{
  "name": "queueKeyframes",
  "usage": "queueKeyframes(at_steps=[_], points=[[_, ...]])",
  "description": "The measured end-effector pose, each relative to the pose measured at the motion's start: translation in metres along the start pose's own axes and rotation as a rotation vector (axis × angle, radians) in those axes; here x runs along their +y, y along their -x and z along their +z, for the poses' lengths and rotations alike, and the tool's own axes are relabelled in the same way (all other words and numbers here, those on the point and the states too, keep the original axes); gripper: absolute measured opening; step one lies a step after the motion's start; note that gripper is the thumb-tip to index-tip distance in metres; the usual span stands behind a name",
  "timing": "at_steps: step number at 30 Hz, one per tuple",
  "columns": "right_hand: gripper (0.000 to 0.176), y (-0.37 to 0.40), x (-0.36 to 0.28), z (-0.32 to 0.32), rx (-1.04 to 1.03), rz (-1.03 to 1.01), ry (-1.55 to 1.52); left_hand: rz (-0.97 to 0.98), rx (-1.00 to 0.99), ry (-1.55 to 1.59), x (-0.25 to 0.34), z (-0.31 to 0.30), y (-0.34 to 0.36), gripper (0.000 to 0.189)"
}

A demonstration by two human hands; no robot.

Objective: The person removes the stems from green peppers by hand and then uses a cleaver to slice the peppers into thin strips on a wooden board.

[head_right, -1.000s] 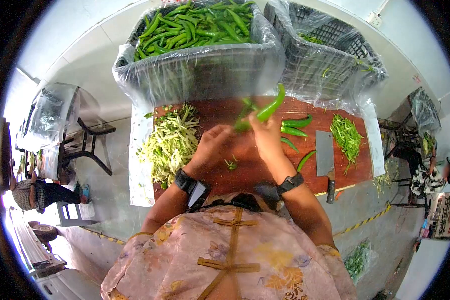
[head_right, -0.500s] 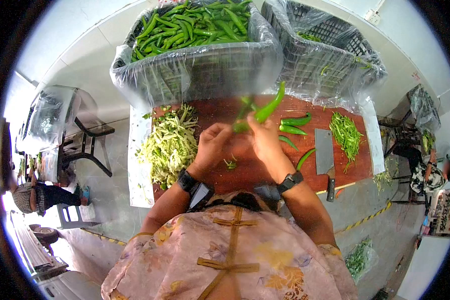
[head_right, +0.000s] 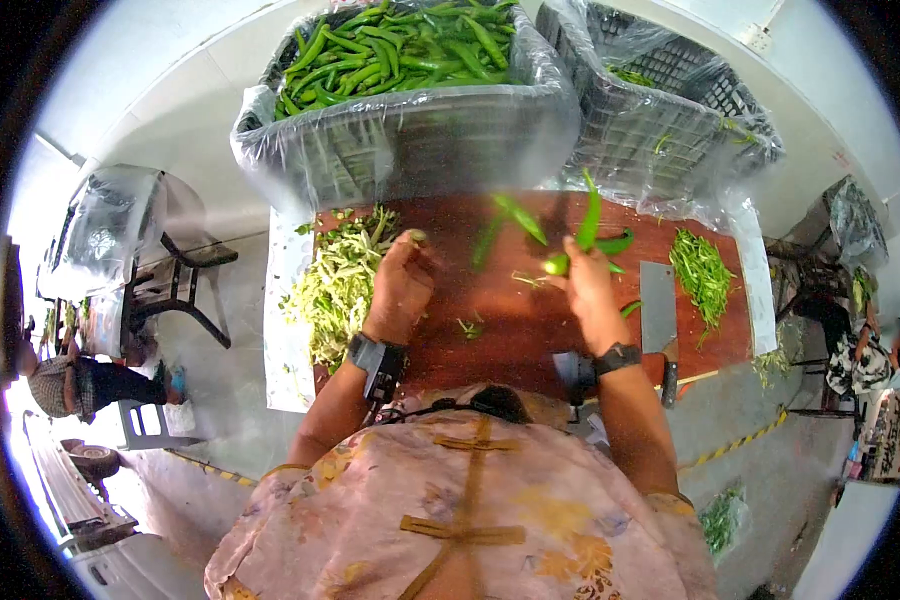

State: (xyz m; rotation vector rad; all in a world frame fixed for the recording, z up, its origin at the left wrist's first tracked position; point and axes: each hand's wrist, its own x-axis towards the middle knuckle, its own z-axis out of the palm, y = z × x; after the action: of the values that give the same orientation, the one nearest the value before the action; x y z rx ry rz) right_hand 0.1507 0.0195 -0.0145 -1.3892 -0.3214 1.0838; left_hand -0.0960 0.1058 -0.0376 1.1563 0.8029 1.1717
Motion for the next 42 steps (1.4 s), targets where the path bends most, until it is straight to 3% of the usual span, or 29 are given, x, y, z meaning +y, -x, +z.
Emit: queueKeyframes(at_steps=[1,2,3,4,5,6,7,9,10,12,13,14,15,16,18,19,20,22,26,28,29,31,32,34,37,41,42], points=[[0.028,-0.009,0.001,-0.018,0.028,0.024,0.140,-0.133,-0.182,0.812,-0.018,-0.021,-0.008,0.021],[0.031,-0.015,0.004,-0.030,0.056,0.046,0.280,-0.131,-0.179,0.808,-0.004,-0.019,-0.007,0.021],[0.031,-0.014,0.009,-0.033,0.223,-0.166,0.527,-0.198,0.043,0.804,0.023,-0.012,-0.005,0.028],[0.031,-0.010,0.013,-0.036,0.222,-0.164,0.525,-0.264,0.263,0.794,0.038,-0.008,-0.004,0.036],[0.036,-0.007,0.017,-0.038,0.405,-0.470,0.962,-0.241,0.207,0.741,0.036,-0.014,-0.008,0.050],[0.041,-0.004,0.019,-0.040,0.586,-0.783,1.395,-0.242,0.206,0.739,0.038,-0.013,-0.008,0.050],[0.041,0.017,-0.003,-0.020,0.432,-0.833,1.348,-0.238,0.189,0.776,0.041,-0.011,-0.009,0.053],[0.037,0.034,-0.013,0.006,0.098,-0.711,1.244,-0.242,0.164,0.809,0.040,-0.004,-0.010,0.057],[0.027,0.025,0.002,0.014,-0.194,-0.573,0.894,-0.217,0.134,0.684,0.037,0.002,-0.012,0.060],[0.025,0.063,-0.016,0.057,-0.586,-0.379,0.764,-0.195,0.090,0.560,0.038,0.021,-0.011,0.063],[0.026,0.064,-0.007,0.069,-0.671,-0.266,0.691,-0.181,0.025,0.410,0.047,0.034,-0.007,0.064],[0.027,0.068,-0.007,0.079,-0.733,-0.302,0.723,-0.165,-0.038,0.260,0.051,0.043,-0.003,0.065],[0.026,0.069,-0.004,0.087,-0.721,-0.478,0.731,-0.043,-0.052,0.044,0.044,0.046,-0.003,0.059],[0.026,0.068,-0.002,0.091,-0.706,-0.655,0.736,-0.043,-0.057,0.043,0.035,0.046,-0.005,0.059],[0.026,0.062,0.000,0.089,-0.698,-0.606,0.753,0.388,-0.093,-0.386,0.022,0.049,-0.012,0.036],[0.026,0.060,-0.001,0.088,-0.693,-0.553,0.772,0.242,-0.116,-0.211,0.016,0.052,-0.011,0.034],[0.026,0.060,-0.001,0.085,-0.688,-0.551,0.772,0.240,-0.120,-0.210,0.011,0.051,-0.010,0.034],[0.028,0.066,-0.007,0.082,-0.722,-0.053,0.470,-0.057,-0.389,-0.042,0.023,0.055,-0.007,0.034],[0.027,0.056,0.003,0.067,-0.693,-0.038,0.422,0.126,-0.475,-0.196,0.021,0.066,-0.002,0.033],[0.028,0.053,0.005,0.062,-0.615,-0.352,0.544,-0.252,-0.406,0.210,0.021,0.074,-0.002,0.036],[0.028,0.054,0.006,0.060,-0.613,-0.351,0.539,-0.255,-0.408,0.206,0.014,0.073,-0.003,0.036],[0.027,0.060,0.002,0.059,-0.485,-0.535,0.507,-0.019,-0.385,-0.068,0.003,0.075,-0.006,0.037],[0.027,0.056,0.005,0.056,-0.481,-0.534,0.504,-0.022,-0.390,-0.069,-0.002,0.074,-0.006,0.037],[0.026,0.047,0.013,0.050,-0.495,-0.429,0.614,-0.149,-0.587,-0.231,0.005,0.072,-0.006,0.037],[0.032,0.036,0.016,0.042,-0.533,-0.424,0.705,-0.166,-0.696,-0.143,-0.009,0.074,-0.014,0.038],[0.034,0.027,0.021,0.039,-0.518,-0.465,0.661,-0.170,-0.715,-0.106,-0.025,0.074,-0.021,0.040],[0.035,0.025,0.021,0.039,-0.523,-0.398,0.664,-0.186,-0.688,-0.169,-0.019,0.076,-0.021,0.039]])
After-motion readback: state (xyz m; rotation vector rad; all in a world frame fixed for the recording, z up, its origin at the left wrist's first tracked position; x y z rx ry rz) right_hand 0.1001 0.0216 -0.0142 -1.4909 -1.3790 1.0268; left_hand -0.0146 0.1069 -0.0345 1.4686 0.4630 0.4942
